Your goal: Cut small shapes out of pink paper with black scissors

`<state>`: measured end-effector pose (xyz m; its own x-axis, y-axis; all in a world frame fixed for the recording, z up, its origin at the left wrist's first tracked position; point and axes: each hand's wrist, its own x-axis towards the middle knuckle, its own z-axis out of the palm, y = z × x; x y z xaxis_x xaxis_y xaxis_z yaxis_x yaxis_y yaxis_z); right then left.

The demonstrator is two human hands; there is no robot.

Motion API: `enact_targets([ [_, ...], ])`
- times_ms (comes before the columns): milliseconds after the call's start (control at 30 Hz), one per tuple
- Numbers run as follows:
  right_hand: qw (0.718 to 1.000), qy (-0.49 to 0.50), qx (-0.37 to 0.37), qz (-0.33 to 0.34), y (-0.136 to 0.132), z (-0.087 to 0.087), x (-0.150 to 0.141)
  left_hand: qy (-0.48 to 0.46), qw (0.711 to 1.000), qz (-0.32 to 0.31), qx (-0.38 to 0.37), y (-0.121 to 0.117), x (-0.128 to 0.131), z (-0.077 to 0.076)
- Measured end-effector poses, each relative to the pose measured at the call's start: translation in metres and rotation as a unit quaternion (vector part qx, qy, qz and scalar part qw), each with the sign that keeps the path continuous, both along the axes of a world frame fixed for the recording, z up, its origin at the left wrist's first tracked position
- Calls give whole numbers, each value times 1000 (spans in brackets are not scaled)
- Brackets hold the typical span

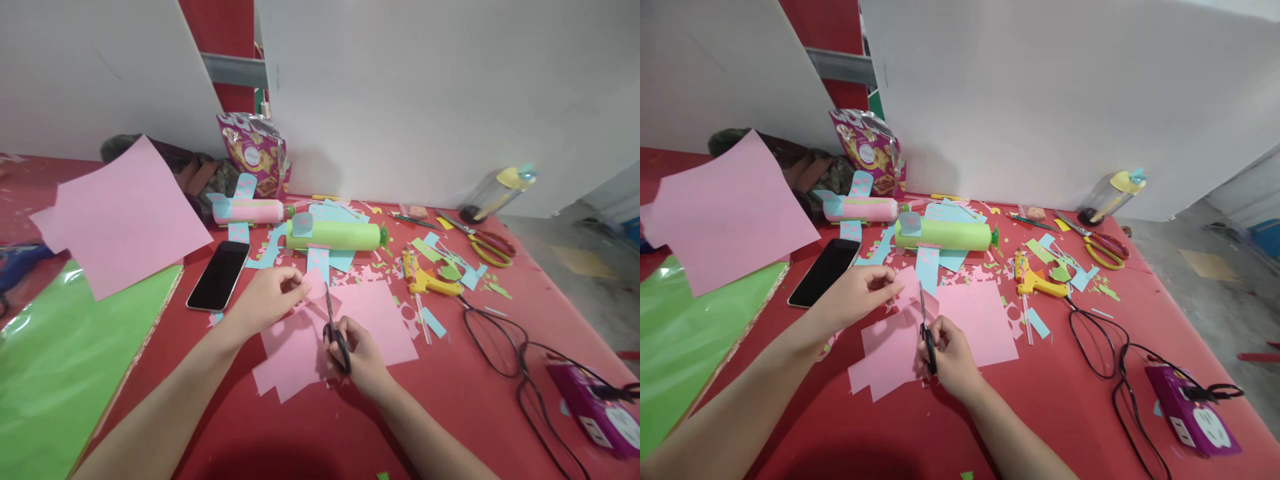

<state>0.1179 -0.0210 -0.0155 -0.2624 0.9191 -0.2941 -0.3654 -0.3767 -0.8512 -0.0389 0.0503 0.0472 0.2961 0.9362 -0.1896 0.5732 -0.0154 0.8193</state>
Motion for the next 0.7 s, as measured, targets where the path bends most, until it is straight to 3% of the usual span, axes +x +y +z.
enact_targets([
  [333,999,2,11,-34,1,-7,0,5,1000,14,17,0,0,-1],
  [533,995,36,55,-77,2,-9,1,8,999,-33,7,-2,2,-2],
  [700,990,-2,68,-127,5,-6,3,58,993,-101,13,-3,7,-3],
])
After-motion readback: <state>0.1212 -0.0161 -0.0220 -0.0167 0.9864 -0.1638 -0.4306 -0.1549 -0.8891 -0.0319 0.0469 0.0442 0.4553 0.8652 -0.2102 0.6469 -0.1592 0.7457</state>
